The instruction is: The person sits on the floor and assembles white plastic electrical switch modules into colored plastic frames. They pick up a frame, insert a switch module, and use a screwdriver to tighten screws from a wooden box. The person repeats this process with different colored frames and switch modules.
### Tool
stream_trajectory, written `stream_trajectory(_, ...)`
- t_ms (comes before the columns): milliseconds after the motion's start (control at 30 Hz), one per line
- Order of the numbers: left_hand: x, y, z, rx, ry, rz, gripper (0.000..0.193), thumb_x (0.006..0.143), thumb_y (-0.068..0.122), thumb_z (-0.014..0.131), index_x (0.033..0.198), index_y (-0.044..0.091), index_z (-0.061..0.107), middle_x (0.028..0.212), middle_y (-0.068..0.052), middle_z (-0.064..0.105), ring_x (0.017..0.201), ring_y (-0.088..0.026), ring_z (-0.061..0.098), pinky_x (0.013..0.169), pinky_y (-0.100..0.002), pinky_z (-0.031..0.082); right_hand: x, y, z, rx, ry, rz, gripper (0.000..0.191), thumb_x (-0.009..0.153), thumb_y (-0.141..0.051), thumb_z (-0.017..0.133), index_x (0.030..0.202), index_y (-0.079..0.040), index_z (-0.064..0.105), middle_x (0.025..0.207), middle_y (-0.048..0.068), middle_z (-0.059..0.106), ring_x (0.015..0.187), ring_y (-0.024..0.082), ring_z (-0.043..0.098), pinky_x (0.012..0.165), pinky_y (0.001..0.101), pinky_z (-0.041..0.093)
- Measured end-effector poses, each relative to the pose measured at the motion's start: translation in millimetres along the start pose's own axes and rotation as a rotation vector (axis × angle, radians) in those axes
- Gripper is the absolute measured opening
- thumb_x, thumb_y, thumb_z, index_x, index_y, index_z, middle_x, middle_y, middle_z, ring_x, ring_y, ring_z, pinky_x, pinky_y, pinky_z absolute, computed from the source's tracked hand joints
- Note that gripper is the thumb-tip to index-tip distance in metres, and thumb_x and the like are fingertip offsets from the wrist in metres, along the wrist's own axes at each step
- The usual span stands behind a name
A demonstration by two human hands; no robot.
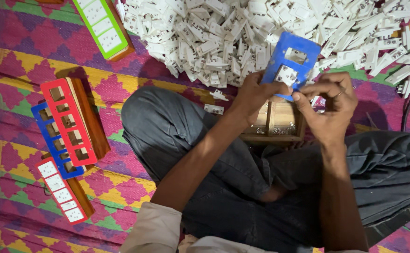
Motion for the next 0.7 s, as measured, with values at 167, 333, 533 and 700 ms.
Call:
stream_trajectory(167, -3, 6, -2, -0.009, 0.029, 0.029, 0.033, 0.077, 0.002, 0.078, 0.106, -0.012, 0.070, 0.096, -0.016, 0.074, 0.086, -0.021, 0.071, 0.080, -0.034, 0.059, 1, -6, 5, 0.038, -0.025, -0.024, 0.025, 0.089, -0.005, 0.090, 0.107, -0.008, 0.073, 0.106, 0.002, 0.052, 0.100, 0.010, 0.054, 0.087, 0.0231, 0.049)
stream_trajectory(333, -3, 8, 0, 0.019, 0.036, 0.000, 0.036, 0.075, 0.004, 0.078, 0.108, -0.008, 0.070, 0.095, -0.014, 0.073, 0.082, -0.021, 0.071, 0.076, -0.035, 0.059, -3, 8, 6, 0.112, -0.045, 0.052, 0.026, 0.091, -0.001, 0.089, 0.107, -0.009, 0.071, 0.106, 0.001, 0.054, 0.098, 0.010, 0.054, 0.089, 0.0237, 0.049)
stream_trajectory(533, -4, 12, -2, 0.112, 0.059, -0.007, 0.039, 0.075, 0.007, 0.078, 0.111, -0.006, 0.070, 0.097, -0.012, 0.074, 0.087, -0.019, 0.071, 0.079, -0.034, 0.059, -3, 5, 6, 0.049, -0.059, 0.008, 0.025, 0.092, -0.001, 0.092, 0.110, -0.004, 0.074, 0.104, -0.001, 0.056, 0.095, 0.008, 0.054, 0.086, 0.0236, 0.050)
stream_trajectory(700, -7, 11, -1, 0.061, 0.060, 0.009, 0.045, 0.073, 0.004, 0.076, 0.117, -0.004, 0.067, 0.101, -0.011, 0.073, 0.088, -0.020, 0.070, 0.081, -0.036, 0.058, -4, 19, 4, 0.095, -0.032, 0.244, 0.034, 0.079, -0.011, 0.089, 0.109, -0.011, 0.074, 0.090, -0.007, 0.058, 0.083, 0.002, 0.050, 0.073, 0.0172, 0.045)
Point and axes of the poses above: each hand's wrist, its own x-axis towards the middle knuckle, its own z-axis out of the palm, y = z × x, the point moved 7 cm from there along x, towards the middle knuckle
